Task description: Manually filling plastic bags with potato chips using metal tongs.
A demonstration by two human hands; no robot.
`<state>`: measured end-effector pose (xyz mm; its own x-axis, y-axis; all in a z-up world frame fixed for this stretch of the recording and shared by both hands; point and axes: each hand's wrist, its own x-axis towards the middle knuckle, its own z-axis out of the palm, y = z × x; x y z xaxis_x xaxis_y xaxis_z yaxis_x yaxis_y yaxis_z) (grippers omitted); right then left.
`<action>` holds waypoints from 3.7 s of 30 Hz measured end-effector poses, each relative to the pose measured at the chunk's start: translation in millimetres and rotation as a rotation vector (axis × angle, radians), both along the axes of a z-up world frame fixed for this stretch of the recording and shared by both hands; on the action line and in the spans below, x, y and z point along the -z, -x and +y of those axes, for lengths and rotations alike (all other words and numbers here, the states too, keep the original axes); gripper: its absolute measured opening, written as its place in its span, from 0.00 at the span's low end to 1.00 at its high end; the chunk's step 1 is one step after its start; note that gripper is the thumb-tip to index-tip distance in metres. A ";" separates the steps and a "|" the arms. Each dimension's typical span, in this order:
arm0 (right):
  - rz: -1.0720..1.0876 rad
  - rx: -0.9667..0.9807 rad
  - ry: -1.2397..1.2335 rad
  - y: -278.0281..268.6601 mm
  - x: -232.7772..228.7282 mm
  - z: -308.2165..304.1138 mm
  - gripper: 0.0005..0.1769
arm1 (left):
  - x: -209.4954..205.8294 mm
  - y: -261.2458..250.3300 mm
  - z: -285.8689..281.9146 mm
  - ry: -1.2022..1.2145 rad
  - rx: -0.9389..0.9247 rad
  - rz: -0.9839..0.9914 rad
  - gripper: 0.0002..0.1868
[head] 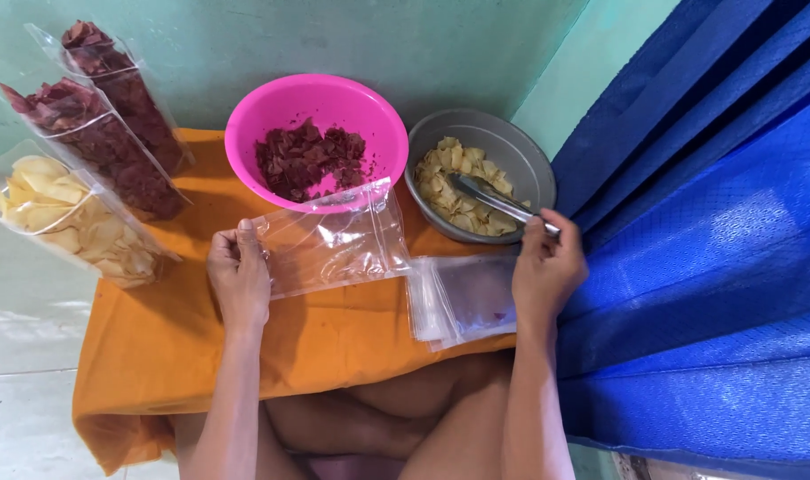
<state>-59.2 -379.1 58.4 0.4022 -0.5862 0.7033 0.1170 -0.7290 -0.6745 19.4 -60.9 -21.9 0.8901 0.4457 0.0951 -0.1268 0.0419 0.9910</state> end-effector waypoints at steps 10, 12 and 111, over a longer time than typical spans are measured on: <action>-0.280 -0.197 -0.347 11.5 -20.7 -3.5 0.13 | -4.6 0.0 0.1 0.081 -0.010 -0.007 0.17; -0.264 -0.263 -0.440 15.8 -22.1 -2.4 0.13 | -7.5 1.6 -0.2 0.076 -0.010 -0.003 0.17; 0.067 -0.911 -0.256 22.4 30.5 85.9 0.10 | -5.6 7.5 7.8 0.211 0.389 -0.082 0.24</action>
<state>-81.6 -293.2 27.9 0.8158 -0.1599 0.5558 0.5232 -0.2056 -0.8270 11.8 -53.1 -16.3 0.9886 0.0962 0.1156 -0.1396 0.3023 0.9429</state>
